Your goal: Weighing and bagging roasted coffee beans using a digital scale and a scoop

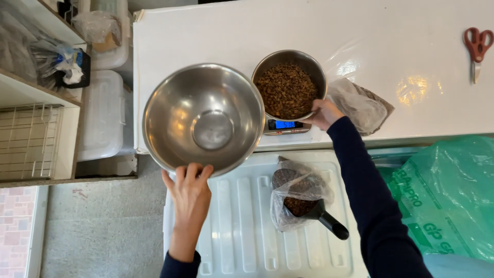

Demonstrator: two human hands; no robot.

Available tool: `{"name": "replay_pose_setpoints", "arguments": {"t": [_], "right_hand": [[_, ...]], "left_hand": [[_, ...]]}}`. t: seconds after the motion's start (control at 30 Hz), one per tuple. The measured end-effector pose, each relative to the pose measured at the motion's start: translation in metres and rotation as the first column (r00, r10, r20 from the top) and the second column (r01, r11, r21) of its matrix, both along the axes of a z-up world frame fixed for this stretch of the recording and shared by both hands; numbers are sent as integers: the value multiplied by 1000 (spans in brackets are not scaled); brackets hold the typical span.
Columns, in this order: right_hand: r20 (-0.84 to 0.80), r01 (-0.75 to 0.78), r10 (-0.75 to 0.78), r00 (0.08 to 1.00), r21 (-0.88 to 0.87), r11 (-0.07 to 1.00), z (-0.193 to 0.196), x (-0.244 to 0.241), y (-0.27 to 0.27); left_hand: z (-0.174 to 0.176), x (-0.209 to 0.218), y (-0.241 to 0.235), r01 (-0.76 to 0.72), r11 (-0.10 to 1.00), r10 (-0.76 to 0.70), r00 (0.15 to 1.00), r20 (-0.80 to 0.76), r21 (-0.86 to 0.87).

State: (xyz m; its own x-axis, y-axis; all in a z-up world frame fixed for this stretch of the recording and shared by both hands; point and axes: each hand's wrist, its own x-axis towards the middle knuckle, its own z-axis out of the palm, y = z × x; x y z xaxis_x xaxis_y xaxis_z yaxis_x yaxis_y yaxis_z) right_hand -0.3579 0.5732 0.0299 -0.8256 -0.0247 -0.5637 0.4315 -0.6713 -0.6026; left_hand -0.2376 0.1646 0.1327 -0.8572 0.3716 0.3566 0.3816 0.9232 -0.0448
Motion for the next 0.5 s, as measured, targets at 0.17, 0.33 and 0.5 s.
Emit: {"name": "replay_pose_setpoints", "arguments": {"t": [0.17, 0.33, 0.5], "right_hand": [[151, 90, -116, 982, 168, 982, 13, 20, -10], [298, 96, -224, 928, 391, 915, -165, 126, 74], [207, 220, -275, 939, 256, 941, -236, 304, 132]], "left_hand": [[-33, -40, 18, 30, 993, -17, 993, -118, 113], [-45, -83, 52, 107, 977, -87, 990, -114, 185], [-70, -113, 107, 264, 931, -244, 964, -108, 252]]}}
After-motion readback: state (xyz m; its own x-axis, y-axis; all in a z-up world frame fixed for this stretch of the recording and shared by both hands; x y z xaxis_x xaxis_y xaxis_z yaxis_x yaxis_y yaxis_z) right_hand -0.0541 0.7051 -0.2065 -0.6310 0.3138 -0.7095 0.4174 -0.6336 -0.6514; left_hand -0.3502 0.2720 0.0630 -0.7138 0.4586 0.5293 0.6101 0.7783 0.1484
